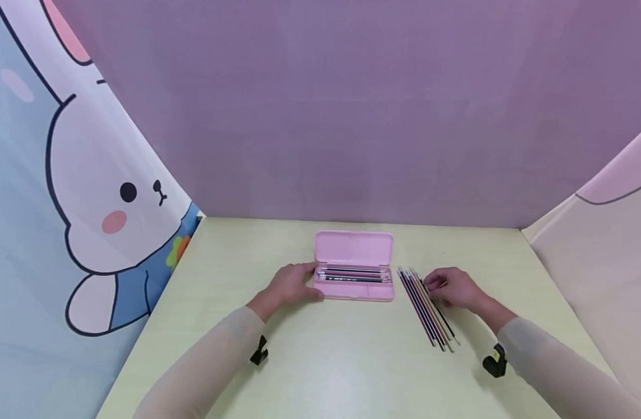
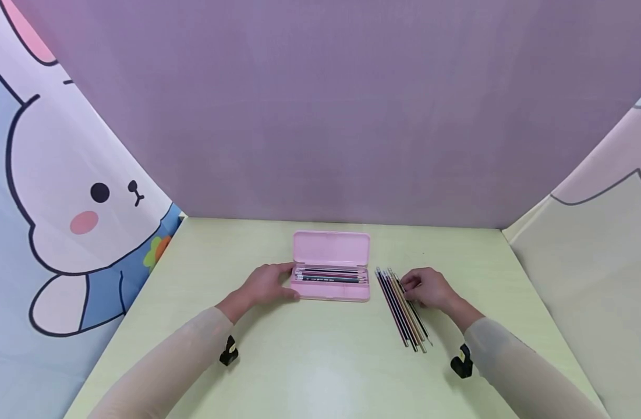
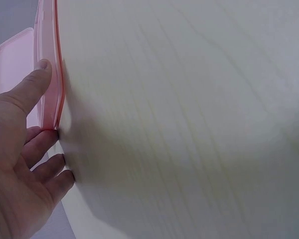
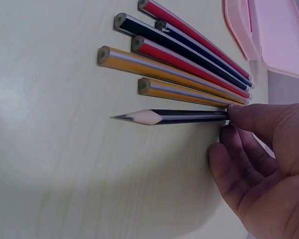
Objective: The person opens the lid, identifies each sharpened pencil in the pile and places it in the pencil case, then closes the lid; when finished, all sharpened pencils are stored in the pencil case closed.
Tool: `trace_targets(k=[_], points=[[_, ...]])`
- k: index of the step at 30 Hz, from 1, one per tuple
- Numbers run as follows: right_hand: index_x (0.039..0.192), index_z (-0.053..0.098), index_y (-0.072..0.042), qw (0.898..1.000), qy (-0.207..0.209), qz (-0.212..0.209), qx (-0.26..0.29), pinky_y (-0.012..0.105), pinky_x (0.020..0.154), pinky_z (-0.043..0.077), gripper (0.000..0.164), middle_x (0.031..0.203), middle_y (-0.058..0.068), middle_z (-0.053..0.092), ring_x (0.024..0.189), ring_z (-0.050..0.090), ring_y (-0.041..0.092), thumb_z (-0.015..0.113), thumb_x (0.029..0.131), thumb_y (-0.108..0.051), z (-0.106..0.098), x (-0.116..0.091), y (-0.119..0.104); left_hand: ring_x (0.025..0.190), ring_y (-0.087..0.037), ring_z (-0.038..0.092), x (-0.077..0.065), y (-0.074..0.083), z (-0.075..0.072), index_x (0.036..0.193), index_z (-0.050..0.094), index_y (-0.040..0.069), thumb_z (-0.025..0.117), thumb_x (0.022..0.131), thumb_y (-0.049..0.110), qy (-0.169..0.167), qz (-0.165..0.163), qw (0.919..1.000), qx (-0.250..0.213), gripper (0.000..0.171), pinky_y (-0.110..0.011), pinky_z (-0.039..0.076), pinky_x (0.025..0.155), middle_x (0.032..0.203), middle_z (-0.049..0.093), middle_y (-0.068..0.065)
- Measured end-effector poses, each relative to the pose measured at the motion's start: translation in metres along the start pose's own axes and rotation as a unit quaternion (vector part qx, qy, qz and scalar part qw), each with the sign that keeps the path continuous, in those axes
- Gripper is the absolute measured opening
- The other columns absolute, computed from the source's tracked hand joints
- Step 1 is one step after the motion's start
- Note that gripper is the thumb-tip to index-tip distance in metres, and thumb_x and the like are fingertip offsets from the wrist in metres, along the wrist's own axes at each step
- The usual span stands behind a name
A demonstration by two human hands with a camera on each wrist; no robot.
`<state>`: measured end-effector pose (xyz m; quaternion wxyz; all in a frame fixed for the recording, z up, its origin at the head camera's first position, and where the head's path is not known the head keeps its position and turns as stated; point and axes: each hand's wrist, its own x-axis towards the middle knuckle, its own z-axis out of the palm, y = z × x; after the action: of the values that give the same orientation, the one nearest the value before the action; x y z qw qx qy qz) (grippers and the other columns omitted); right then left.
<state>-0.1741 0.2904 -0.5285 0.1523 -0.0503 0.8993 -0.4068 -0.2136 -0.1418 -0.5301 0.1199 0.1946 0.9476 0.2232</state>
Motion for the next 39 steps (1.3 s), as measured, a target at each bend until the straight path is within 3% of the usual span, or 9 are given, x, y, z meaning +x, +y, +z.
trace_targets(k=[13, 21, 29, 33, 39], points=[[0.117, 0.07, 0.004, 0.999, 0.013, 0.012, -0.032, 0.032, 0.052, 0.053, 0.031, 0.093, 0.011, 0.071, 0.061, 0.062, 0.017, 0.074, 0.088, -0.003, -0.0005, -0.0006, -0.008, 0.125, -0.029, 0.063, 0.0026, -0.0023, 0.0015, 0.156, 0.047, 0.021, 0.086, 0.08, 0.05, 0.002, 0.0, 1.0, 0.005, 0.09, -0.048, 0.047, 0.111, 0.143, 0.064, -0.008], [0.112, 0.07, 0.004, 0.998, 0.027, 0.026, -0.047, 0.032, 0.057, 0.059, 0.027, 0.09, 0.011, 0.069, 0.067, 0.065, 0.018, 0.075, 0.087, -0.005, 0.0033, 0.0016, -0.0083, 0.128, -0.03, 0.061, 0.0048, -0.0035, 0.0035, 0.156, 0.046, 0.021, 0.085, 0.08, 0.051, -0.002, -0.003, 1.0, 0.006, 0.091, -0.048, 0.047, 0.112, 0.144, 0.063, -0.008], [0.107, 0.073, 0.005, 0.995, 0.053, 0.006, -0.087, 0.03, 0.057, 0.056, 0.024, 0.086, 0.008, 0.072, 0.061, 0.063, 0.014, 0.074, 0.085, -0.005, 0.0067, 0.0022, -0.0064, 0.125, -0.028, 0.063, 0.004, -0.0022, 0.0031, 0.156, 0.047, 0.02, 0.085, 0.08, 0.051, -0.002, -0.002, 1.0, 0.008, 0.091, -0.048, 0.048, 0.11, 0.143, 0.064, -0.008], [0.106, 0.074, 0.003, 0.991, 0.064, -0.005, -0.119, 0.03, 0.061, 0.054, 0.026, 0.087, 0.007, 0.073, 0.066, 0.063, 0.013, 0.078, 0.083, -0.008, 0.0066, 0.0034, -0.0062, 0.125, -0.029, 0.063, 0.0036, -0.001, 0.0028, 0.156, 0.047, 0.02, 0.086, 0.08, 0.05, -0.001, -0.002, 1.0, 0.007, 0.09, -0.048, 0.048, 0.111, 0.143, 0.063, -0.007], [0.106, 0.075, 0.004, 0.991, 0.065, -0.009, -0.118, 0.03, 0.061, 0.054, 0.025, 0.087, 0.007, 0.073, 0.069, 0.063, 0.014, 0.075, 0.084, -0.007, 0.0022, 0.0041, -0.0086, 0.128, -0.031, 0.061, 0.0041, -0.0004, 0.0023, 0.156, 0.047, 0.02, 0.085, 0.08, 0.05, -0.001, -0.003, 1.0, 0.004, 0.09, -0.049, 0.047, 0.112, 0.145, 0.062, -0.007]])
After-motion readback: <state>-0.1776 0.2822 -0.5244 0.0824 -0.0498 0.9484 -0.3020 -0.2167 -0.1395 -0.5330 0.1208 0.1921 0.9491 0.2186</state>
